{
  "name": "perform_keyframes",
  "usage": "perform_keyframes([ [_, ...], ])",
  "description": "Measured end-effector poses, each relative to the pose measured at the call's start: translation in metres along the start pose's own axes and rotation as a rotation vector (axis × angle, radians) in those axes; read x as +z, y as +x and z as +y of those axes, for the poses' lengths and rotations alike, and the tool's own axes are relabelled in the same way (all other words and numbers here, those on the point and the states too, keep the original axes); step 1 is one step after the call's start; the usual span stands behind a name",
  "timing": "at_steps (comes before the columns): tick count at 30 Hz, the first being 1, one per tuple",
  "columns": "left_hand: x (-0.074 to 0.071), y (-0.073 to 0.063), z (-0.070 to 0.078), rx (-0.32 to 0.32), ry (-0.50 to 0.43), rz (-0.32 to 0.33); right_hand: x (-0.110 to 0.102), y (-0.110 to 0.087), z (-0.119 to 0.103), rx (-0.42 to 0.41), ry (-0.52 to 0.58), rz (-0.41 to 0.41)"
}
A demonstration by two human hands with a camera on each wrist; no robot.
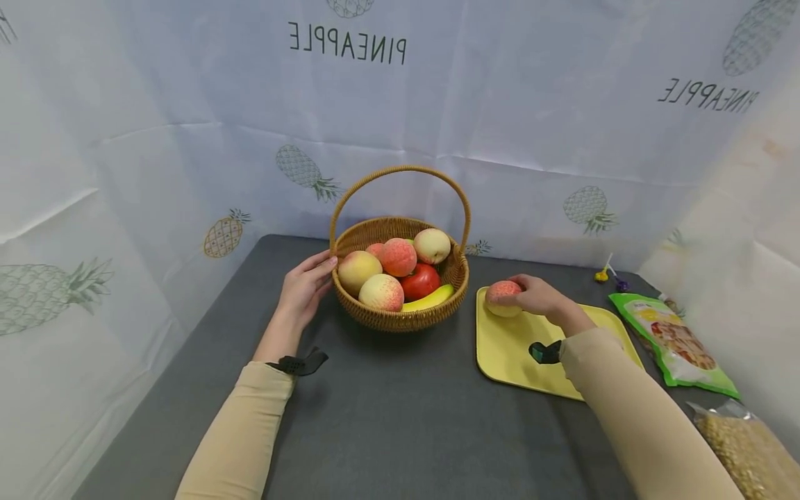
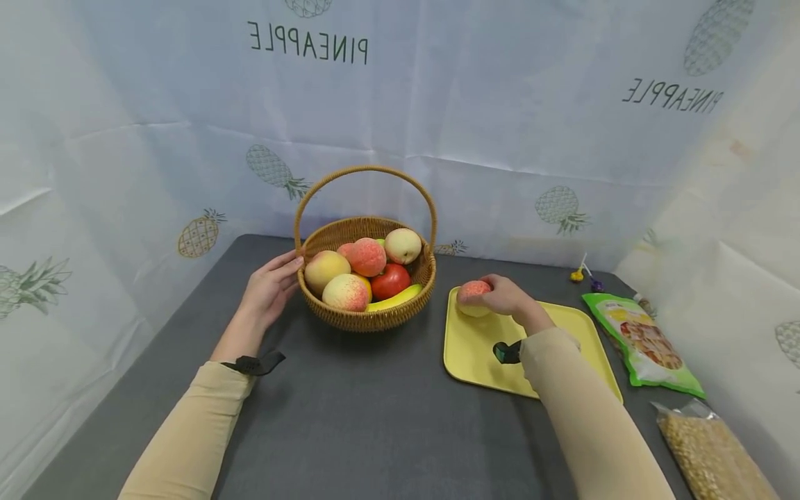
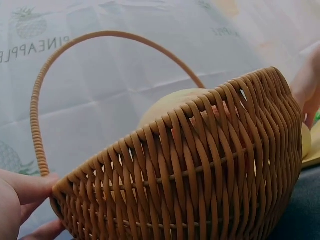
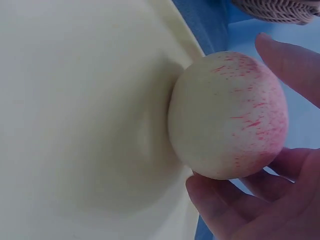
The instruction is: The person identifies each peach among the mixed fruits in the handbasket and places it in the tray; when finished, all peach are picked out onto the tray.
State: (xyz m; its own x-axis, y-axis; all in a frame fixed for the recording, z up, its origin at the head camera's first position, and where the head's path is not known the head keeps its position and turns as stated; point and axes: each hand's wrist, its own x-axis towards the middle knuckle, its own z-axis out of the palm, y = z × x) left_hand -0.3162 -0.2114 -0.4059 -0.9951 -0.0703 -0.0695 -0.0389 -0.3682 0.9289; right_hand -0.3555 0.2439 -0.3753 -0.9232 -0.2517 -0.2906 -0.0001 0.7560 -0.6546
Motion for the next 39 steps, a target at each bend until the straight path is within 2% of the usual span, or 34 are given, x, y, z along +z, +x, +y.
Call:
perform_keyframes([
  [9, 0.002, 0.002, 0.001, -0.001, -0.014, -0.01, -0.018, -0.01, -0.022, -0.051, 0.034, 0.041],
  [18, 0.004, 0.003, 0.001, 0.006, -0.014, -0.029, -0.016, -0.016, -0.057, -0.116, 0.024, 0.088],
  [27, 0.003, 0.0, 0.004, 0.015, -0.011, -0.017, -0.008, -0.024, -0.087, -0.177, 0.177, 0.117],
  [32, 0.003, 0.003, 0.003, 0.023, -0.019, -0.012, -0.002, -0.026, -0.102, -0.221, 0.229, 0.088],
  [39, 0.003, 0.004, -0.001, 0.011, -0.02, -0.007, 0.009, -0.023, -0.123, -0.26, 0.238, 0.007],
])
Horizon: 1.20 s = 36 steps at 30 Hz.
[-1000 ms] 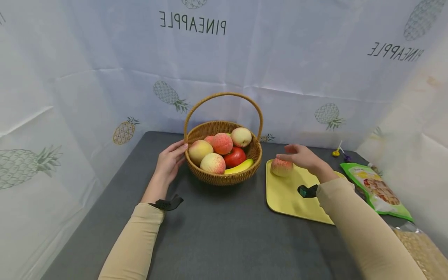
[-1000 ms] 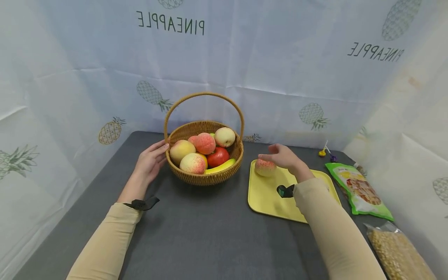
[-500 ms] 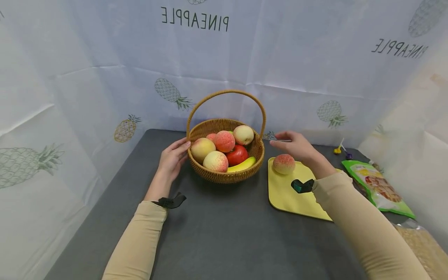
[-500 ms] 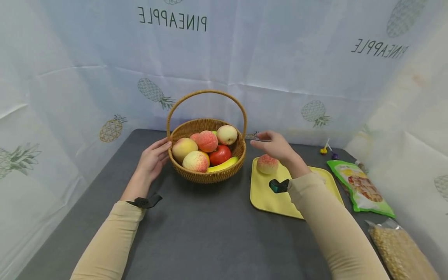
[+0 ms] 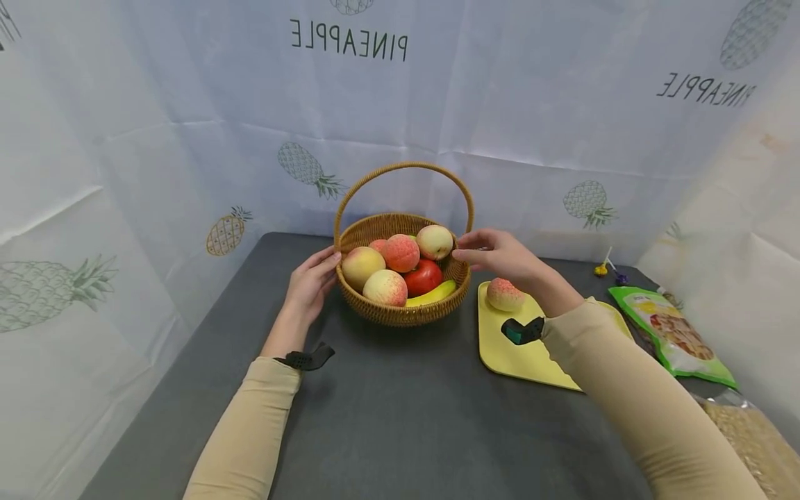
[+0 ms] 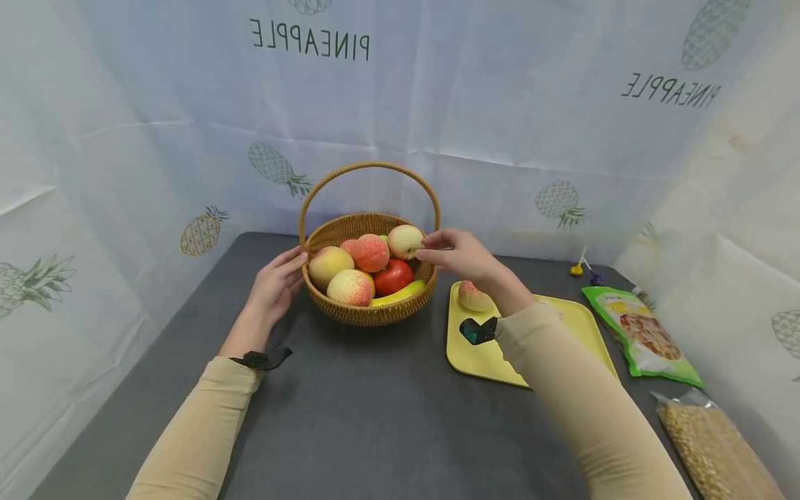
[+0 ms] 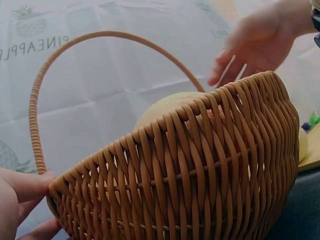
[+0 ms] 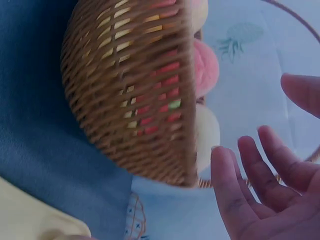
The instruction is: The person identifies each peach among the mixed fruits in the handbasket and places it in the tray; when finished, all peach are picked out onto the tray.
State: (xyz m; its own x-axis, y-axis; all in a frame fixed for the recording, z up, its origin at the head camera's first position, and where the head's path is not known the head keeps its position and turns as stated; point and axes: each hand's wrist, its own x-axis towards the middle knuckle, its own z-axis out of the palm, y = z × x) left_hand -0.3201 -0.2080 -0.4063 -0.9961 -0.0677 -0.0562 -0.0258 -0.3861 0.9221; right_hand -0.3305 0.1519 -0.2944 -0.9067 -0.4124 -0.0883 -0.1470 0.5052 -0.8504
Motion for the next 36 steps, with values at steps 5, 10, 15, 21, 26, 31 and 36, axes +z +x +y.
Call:
perform_keyframes([
  [5, 0.0, -0.003, 0.002, -0.007, 0.014, -0.005, 0.012, 0.002, -0.012, -0.014, -0.003, -0.048],
  [10, -0.002, -0.002, 0.001, -0.002, 0.014, -0.01, 0.023, 0.005, -0.017, -0.01, 0.024, -0.119],
  [15, -0.002, -0.001, -0.001, 0.005, 0.017, -0.01, 0.033, 0.009, -0.021, 0.008, 0.049, -0.185],
  [21, -0.002, -0.001, 0.001, 0.006, 0.027, 0.007, 0.043, 0.014, -0.031, 0.01, -0.013, -0.256],
  [26, -0.001, -0.002, 0.001, 0.001, 0.026, 0.005, 0.046, 0.017, -0.04, 0.01, -0.115, -0.3],
  [31, -0.002, -0.001, 0.001, -0.002, 0.013, 0.005, 0.053, 0.02, -0.049, 0.006, -0.23, -0.331],
  [36, -0.001, -0.001, 0.001, -0.007, 0.014, 0.004, 0.061, 0.024, -0.056, 0.012, -0.277, -0.368],
])
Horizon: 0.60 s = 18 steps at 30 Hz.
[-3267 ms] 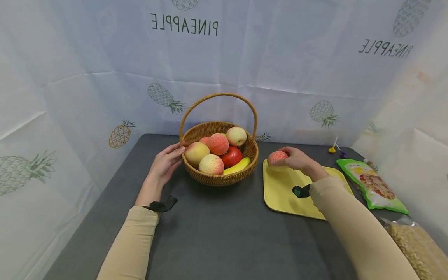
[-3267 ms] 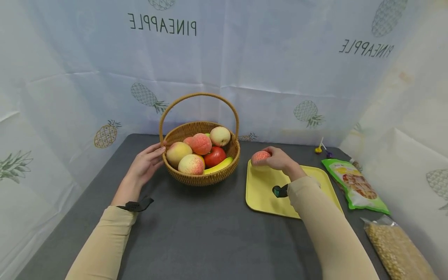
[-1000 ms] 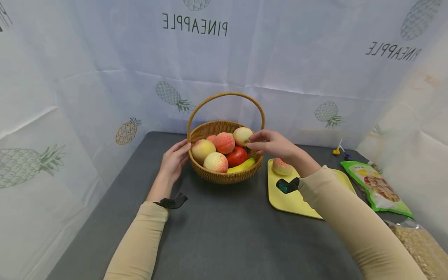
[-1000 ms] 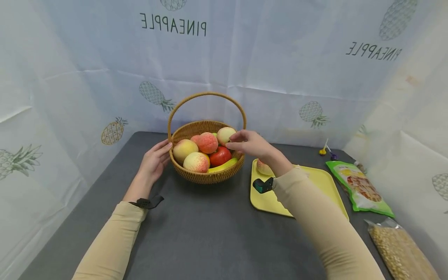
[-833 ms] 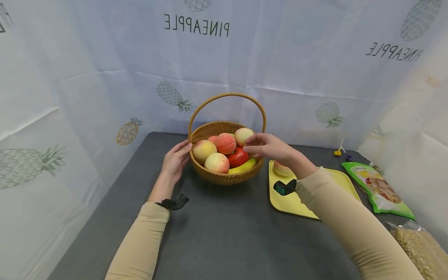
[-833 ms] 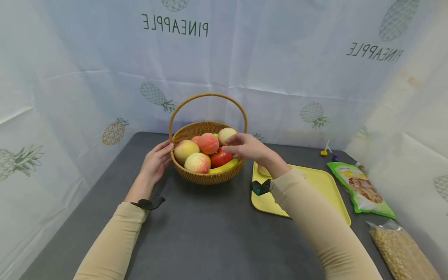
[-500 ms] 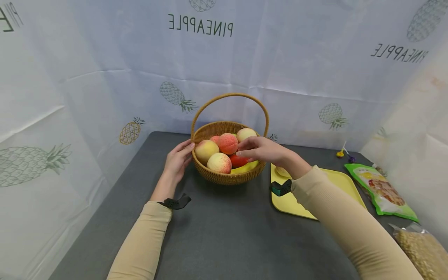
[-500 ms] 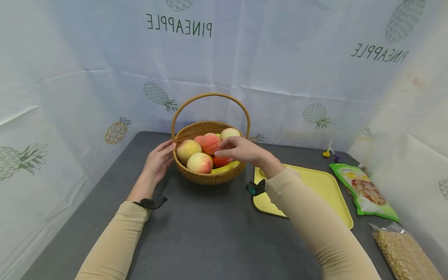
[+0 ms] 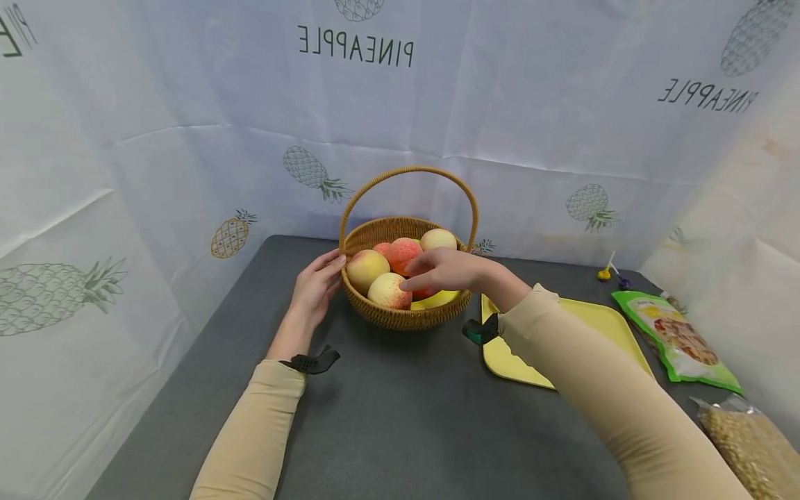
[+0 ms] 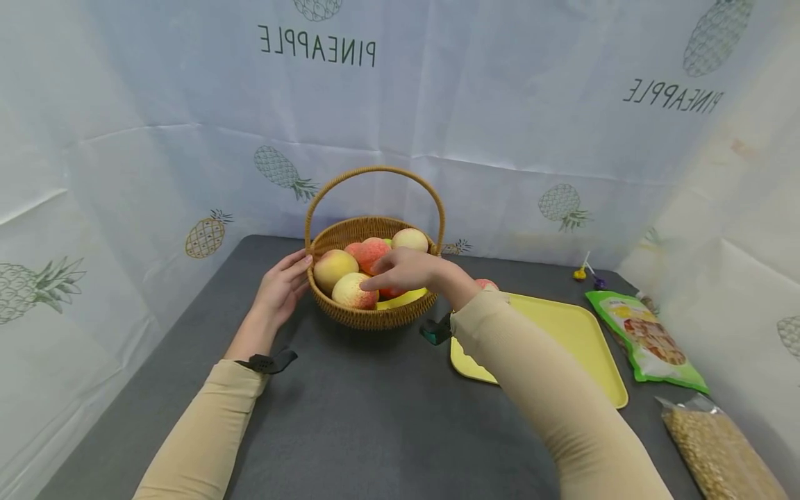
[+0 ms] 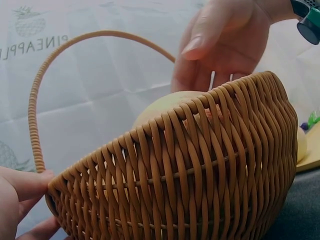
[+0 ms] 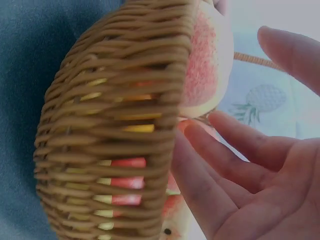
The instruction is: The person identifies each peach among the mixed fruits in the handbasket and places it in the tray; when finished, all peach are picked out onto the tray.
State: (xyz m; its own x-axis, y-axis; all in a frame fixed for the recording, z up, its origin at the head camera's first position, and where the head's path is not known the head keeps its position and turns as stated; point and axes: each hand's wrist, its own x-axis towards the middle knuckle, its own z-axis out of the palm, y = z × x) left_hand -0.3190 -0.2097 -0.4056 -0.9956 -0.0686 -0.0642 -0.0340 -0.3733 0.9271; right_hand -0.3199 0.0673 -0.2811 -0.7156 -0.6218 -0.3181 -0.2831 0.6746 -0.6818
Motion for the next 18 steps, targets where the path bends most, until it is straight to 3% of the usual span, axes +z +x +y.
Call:
perform_keyframes([
  [13, 0.0, -0.002, 0.002, -0.004, 0.017, -0.016, 0.013, 0.018, -0.018, 0.01, -0.107, 0.013],
  [18, 0.0, -0.003, 0.003, -0.005, 0.027, -0.029, 0.014, 0.018, -0.02, 0.014, -0.126, -0.022],
])
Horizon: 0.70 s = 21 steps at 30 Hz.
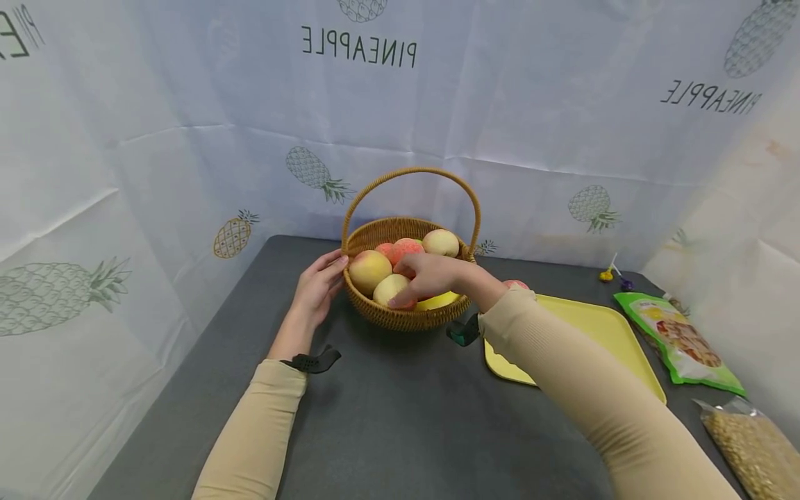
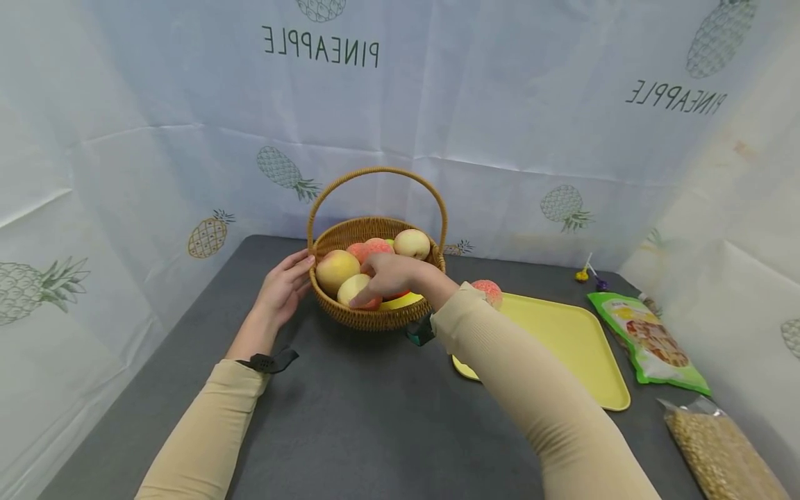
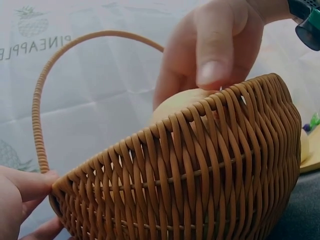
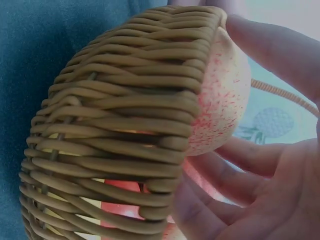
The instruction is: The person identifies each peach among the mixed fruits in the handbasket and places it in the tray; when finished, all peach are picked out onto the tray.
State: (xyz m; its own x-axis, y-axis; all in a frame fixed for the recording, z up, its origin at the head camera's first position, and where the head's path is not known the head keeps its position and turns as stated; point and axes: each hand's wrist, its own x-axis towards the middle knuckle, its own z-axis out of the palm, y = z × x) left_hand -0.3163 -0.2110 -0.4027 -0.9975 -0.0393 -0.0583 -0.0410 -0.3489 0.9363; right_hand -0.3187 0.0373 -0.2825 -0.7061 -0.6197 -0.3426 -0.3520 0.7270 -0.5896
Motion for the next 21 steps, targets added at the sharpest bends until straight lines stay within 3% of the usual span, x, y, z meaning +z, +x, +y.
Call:
perform_keyframes([
  [7, 0.001, 0.001, 0.0, 0.008, -0.012, -0.01, -0.001, -0.001, 0.007, 0.015, -0.058, 0.004],
  [21, 0.0, 0.002, 0.0, 0.017, -0.007, -0.013, -0.008, -0.013, 0.021, -0.003, 0.132, 0.182],
])
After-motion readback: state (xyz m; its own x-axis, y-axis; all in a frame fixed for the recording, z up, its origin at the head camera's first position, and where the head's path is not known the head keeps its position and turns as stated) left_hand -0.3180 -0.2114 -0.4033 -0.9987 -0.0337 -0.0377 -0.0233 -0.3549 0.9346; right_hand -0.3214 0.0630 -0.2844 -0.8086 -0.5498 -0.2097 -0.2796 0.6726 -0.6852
